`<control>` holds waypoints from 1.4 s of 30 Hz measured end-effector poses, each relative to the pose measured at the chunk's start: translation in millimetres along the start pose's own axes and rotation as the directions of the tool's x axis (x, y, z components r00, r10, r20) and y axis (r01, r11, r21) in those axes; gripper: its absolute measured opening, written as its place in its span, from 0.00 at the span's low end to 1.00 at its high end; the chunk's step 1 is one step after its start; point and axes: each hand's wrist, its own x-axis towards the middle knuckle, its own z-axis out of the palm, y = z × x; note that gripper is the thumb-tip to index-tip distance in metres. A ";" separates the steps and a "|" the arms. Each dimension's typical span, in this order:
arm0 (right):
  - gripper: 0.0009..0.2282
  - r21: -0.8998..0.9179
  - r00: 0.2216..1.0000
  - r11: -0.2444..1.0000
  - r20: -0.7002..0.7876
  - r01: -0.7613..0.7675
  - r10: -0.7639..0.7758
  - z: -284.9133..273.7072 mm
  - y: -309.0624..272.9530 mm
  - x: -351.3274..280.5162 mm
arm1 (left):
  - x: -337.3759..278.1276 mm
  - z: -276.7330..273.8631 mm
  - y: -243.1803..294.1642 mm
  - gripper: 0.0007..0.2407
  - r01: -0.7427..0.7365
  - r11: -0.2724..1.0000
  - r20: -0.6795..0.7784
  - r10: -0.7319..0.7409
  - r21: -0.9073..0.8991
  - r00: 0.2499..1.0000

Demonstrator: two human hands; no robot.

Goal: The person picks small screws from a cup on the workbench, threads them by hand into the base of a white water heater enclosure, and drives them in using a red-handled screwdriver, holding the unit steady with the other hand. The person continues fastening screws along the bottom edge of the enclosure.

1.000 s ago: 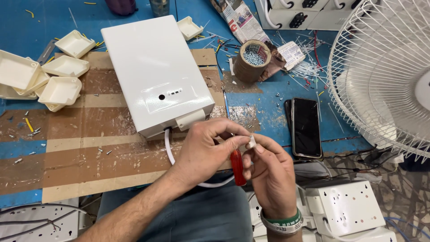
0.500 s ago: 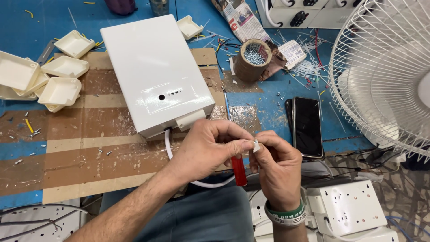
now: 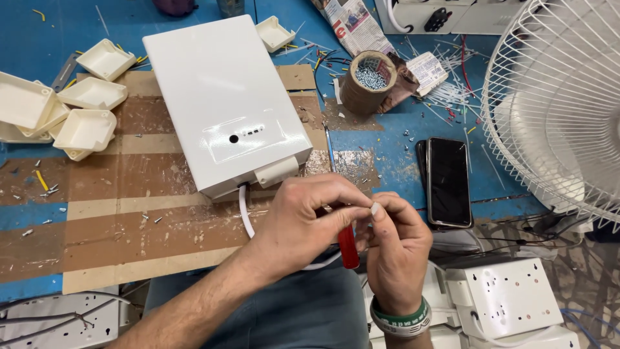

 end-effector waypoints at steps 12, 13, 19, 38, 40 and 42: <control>0.02 -0.331 0.982 0.928 -0.012 0.174 -0.189 15.0 -1.8 -6.4 | -6.5 1.4 -4.1 0.05 0.115 0.993 -0.037 -0.116 -0.028 0.993; 0.01 -0.368 0.973 0.906 -0.018 0.209 -0.231 15.6 -1.4 -8.0 | -6.8 2.5 -3.4 0.06 0.243 0.966 -0.024 -0.246 -0.088 0.969; 0.01 -0.458 0.943 0.831 0.053 0.315 -0.328 13.9 -4.8 -10.1 | -3.4 -2.7 -6.7 0.10 0.462 0.783 0.156 -0.439 -0.418 0.885; 0.02 -0.493 0.930 0.796 0.082 0.351 -0.359 12.6 -2.1 -15.1 | -12.2 6.4 -16.8 0.09 0.477 0.774 0.150 -0.458 -0.417 0.876; 0.03 -0.492 0.916 0.788 0.054 0.370 -0.397 14.7 -2.1 -14.8 | -15.2 9.1 -24.6 0.09 0.425 0.746 0.122 -0.427 -0.512 0.896; 0.04 -0.523 0.907 0.762 0.055 0.383 -0.418 12.6 -2.3 -14.7 | -15.8 10.0 -27.1 0.08 0.413 0.713 0.134 -0.415 -0.567 0.900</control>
